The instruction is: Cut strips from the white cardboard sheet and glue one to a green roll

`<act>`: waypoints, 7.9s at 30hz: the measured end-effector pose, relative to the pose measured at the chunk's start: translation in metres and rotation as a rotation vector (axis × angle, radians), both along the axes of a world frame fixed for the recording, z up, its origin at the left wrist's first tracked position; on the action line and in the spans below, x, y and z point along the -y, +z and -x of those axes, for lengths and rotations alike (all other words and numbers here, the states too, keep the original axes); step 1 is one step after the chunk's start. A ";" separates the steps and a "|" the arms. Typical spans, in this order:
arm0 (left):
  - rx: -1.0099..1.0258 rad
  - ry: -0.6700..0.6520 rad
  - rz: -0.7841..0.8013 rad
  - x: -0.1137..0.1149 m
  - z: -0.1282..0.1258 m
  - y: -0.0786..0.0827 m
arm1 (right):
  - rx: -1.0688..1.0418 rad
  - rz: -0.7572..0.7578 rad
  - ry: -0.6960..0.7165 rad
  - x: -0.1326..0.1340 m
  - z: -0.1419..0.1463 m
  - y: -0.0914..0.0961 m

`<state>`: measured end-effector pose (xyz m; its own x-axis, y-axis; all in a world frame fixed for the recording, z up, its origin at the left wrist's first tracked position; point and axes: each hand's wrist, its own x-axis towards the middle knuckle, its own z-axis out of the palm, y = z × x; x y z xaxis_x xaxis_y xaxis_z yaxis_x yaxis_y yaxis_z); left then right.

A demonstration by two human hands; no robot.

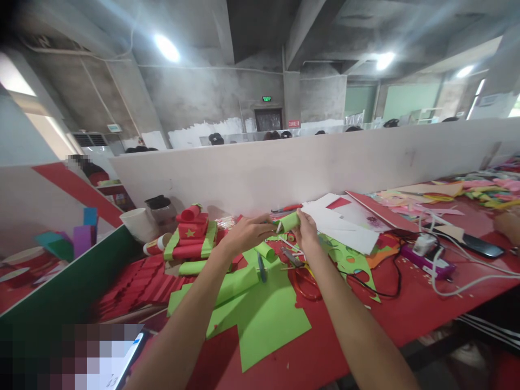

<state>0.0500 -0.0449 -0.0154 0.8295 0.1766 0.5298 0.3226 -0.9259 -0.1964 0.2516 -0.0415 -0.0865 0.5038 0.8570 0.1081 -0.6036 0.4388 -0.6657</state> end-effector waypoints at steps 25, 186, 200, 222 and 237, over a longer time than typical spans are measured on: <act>0.045 -0.073 0.334 0.011 0.006 0.014 | -0.038 -0.023 -0.068 0.000 -0.003 0.002; 0.289 -0.011 1.013 -0.015 0.004 -0.015 | 0.472 -0.087 0.215 0.023 0.037 0.017; 0.300 0.036 0.965 -0.023 0.009 -0.016 | 0.458 -0.148 0.277 0.026 0.035 0.019; 0.177 -0.046 0.896 -0.016 0.013 -0.016 | 0.989 -0.280 0.028 0.036 0.043 0.021; 0.152 -0.107 0.891 -0.027 0.018 -0.023 | 0.839 -0.198 -0.026 0.030 0.043 0.014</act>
<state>0.0317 -0.0183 -0.0388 0.7975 0.4995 0.3384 0.1906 -0.7408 0.6441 0.2086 -0.0712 -0.0722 0.2099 0.7726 0.5993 0.0653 0.6005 -0.7970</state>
